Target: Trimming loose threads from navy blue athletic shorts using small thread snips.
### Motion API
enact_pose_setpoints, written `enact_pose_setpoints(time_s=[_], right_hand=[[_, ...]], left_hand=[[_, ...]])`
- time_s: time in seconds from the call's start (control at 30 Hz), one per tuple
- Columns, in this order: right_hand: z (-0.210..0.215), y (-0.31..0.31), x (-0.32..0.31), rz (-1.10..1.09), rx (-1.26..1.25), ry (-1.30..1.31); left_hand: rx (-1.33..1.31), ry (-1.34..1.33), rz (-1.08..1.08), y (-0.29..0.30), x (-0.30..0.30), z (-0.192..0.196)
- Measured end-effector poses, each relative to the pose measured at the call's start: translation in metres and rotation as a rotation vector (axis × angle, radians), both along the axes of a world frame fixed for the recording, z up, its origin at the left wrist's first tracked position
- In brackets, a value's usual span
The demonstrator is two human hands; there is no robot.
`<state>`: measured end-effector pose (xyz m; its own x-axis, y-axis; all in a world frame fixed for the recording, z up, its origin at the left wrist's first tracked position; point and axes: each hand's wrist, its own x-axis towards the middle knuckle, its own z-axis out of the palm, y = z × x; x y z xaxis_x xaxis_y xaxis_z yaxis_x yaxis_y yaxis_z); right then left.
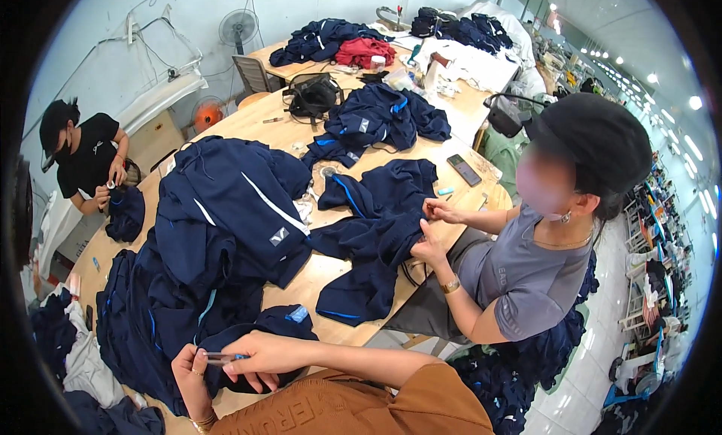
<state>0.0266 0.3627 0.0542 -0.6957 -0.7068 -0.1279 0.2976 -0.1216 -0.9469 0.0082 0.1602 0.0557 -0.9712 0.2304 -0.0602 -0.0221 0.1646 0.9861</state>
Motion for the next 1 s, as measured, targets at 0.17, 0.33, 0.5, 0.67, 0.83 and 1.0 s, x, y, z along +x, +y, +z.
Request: enact_pose_setpoints(time_s=[0.17, 0.33, 0.5, 0.67, 0.83, 1.0], right_hand=[[-0.024, -0.015, -0.003, -0.557, 0.07, 0.758], [-0.035, -0.028, 0.005, -0.751, 0.309, 0.883], [-0.053, -0.034, 0.004, -0.757, 0.382, 1.038], [-0.058, -0.037, 0.002, -0.799, 0.379, 1.194], [-0.066, -0.042, -0.002, -0.784, 0.336, 1.241], [-0.068, -0.04, -0.009, -0.835, 0.346, 1.018]], left_hand=[[0.121, -0.106, 0.035, 0.002, -0.003, -0.007], [0.117, -0.087, 0.049, -0.002, -0.002, -0.026], [0.138, -0.147, 0.084, -0.001, 0.001, -0.034], [0.238, -0.221, 0.124, -0.002, 0.003, -0.038], [0.344, -0.32, 0.143, 0.0, 0.001, -0.041], [0.346, -0.342, 0.116, 0.002, 0.0, -0.037]])
